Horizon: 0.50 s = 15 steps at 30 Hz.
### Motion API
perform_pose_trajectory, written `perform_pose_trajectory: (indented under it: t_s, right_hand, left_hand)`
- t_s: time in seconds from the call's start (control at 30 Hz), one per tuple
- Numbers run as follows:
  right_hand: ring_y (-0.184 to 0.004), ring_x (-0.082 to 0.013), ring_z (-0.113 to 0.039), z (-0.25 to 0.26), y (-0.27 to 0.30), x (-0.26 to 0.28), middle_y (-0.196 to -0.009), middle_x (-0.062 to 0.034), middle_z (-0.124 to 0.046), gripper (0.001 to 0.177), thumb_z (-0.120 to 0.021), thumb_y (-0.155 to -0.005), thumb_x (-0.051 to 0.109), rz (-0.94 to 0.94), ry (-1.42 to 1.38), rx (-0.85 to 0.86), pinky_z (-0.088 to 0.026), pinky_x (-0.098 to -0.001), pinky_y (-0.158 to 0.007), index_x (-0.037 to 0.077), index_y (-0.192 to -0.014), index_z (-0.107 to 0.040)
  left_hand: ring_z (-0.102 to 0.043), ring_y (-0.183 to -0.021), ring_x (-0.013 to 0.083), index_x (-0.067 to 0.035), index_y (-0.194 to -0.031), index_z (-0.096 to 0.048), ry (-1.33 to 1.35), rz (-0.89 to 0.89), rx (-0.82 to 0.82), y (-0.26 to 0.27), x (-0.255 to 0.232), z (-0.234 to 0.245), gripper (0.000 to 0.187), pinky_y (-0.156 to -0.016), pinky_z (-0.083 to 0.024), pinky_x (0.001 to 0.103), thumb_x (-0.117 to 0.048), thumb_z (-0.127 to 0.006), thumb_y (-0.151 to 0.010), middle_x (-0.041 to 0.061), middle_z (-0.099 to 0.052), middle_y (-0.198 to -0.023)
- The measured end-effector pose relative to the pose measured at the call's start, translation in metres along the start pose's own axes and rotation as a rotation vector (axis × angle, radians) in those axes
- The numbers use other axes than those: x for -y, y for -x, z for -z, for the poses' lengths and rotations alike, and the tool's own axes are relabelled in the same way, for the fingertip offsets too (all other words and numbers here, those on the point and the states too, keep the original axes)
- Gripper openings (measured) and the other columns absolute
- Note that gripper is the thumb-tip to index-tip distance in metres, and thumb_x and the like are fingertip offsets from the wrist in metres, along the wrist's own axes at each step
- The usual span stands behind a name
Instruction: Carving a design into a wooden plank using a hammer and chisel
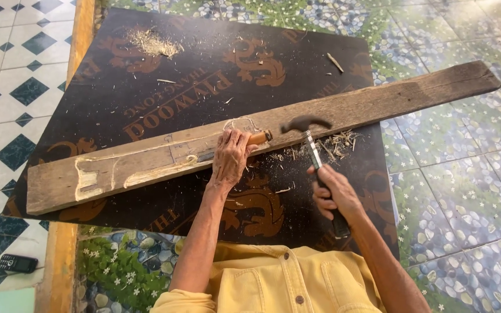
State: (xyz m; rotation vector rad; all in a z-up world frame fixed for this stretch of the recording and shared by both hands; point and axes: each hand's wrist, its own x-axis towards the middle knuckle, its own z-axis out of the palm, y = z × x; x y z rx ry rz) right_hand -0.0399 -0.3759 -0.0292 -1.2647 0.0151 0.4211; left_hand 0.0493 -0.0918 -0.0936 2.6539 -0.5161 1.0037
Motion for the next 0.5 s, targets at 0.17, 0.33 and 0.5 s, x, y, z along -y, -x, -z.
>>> perform_pose_trajectory:
  t_s: [0.17, 0.33, 0.5]
  right_hand:
    - [-0.035, -0.0056, -0.037, -0.007, -0.008, 0.006, -0.063, 0.0043, -0.026, 0.029, -0.032, -0.113, 0.026, 0.124, 0.041, -0.087, -0.044, -0.0284, -0.020, 0.002, -0.123, -0.045]
    - [-0.031, -0.0083, -0.035, -0.005, -0.004, -0.007, -0.059, 0.0032, -0.026, 0.032, -0.041, -0.110, 0.026, 0.030, -0.020, -0.007, -0.041, -0.0335, -0.014, -0.002, -0.122, -0.051]
    - [-0.034, -0.0051, -0.037, -0.002, -0.006, 0.004, -0.063, 0.0048, -0.026, 0.029, -0.035, -0.112, 0.026, 0.151, 0.020, -0.054, -0.043, -0.0314, -0.017, 0.002, -0.123, -0.047]
  left_hand:
    - [-0.056, -0.097, 0.0237, -0.012, -0.106, -0.062, 0.014, 0.001, -0.013, 0.002, 0.002, -0.006, 0.035, -0.087, -0.048, 0.034, -0.046, -0.058, -0.098, 0.004, -0.054, -0.093]
    - [-0.055, -0.096, 0.0229, -0.012, -0.105, -0.062, 0.014, 0.007, -0.007, 0.004, 0.004, -0.007, 0.034, -0.086, -0.047, 0.033, -0.046, -0.059, -0.098, 0.004, -0.054, -0.092]
    - [-0.055, -0.098, 0.0219, -0.014, -0.106, -0.062, 0.006, 0.015, -0.023, 0.007, 0.007, -0.010, 0.032, -0.088, -0.047, 0.033, -0.044, -0.063, -0.095, 0.002, -0.053, -0.094]
